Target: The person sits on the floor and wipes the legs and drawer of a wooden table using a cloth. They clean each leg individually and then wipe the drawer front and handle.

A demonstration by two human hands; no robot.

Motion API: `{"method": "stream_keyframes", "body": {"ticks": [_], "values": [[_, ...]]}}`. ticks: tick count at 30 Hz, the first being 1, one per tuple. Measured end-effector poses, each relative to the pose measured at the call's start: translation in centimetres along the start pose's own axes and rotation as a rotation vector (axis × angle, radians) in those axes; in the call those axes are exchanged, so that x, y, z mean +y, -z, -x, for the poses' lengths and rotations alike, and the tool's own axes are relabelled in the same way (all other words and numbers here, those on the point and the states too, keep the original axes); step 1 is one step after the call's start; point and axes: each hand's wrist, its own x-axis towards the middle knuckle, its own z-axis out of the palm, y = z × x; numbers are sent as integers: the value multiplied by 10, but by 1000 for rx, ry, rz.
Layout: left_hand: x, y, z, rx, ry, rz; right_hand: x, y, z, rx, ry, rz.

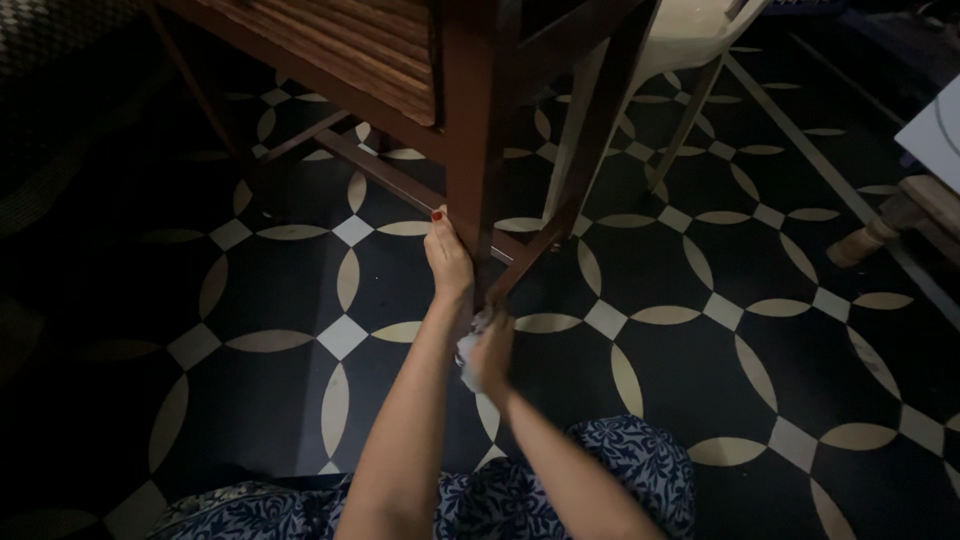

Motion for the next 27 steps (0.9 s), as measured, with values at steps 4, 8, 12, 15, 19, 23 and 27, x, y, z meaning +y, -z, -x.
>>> {"method": "stream_keyframes", "body": {"ticks": [4, 8, 12, 15, 19, 23, 27], "values": [[-1, -1, -1, -11, 39, 28, 51, 16, -43, 17, -23, 95], [-1, -1, -1, 4, 25, 8, 81, 12, -74, -7, -240, -208], [1, -1, -2, -3, -5, 6, 78, -9, -57, 44, 2, -122], [1, -1, -1, -11, 58, -9, 66, -15, -51, 45, 110, -10], [-3, -2, 1, 7, 26, 7, 67, -13, -75, -217, -14, -293], [-4, -3, 1, 19, 38, 14, 89, -1, -106, -230, -88, -367], [-4, -4, -1, 32, 45, 50, 90, -15, -111, -364, 189, -324]]}}
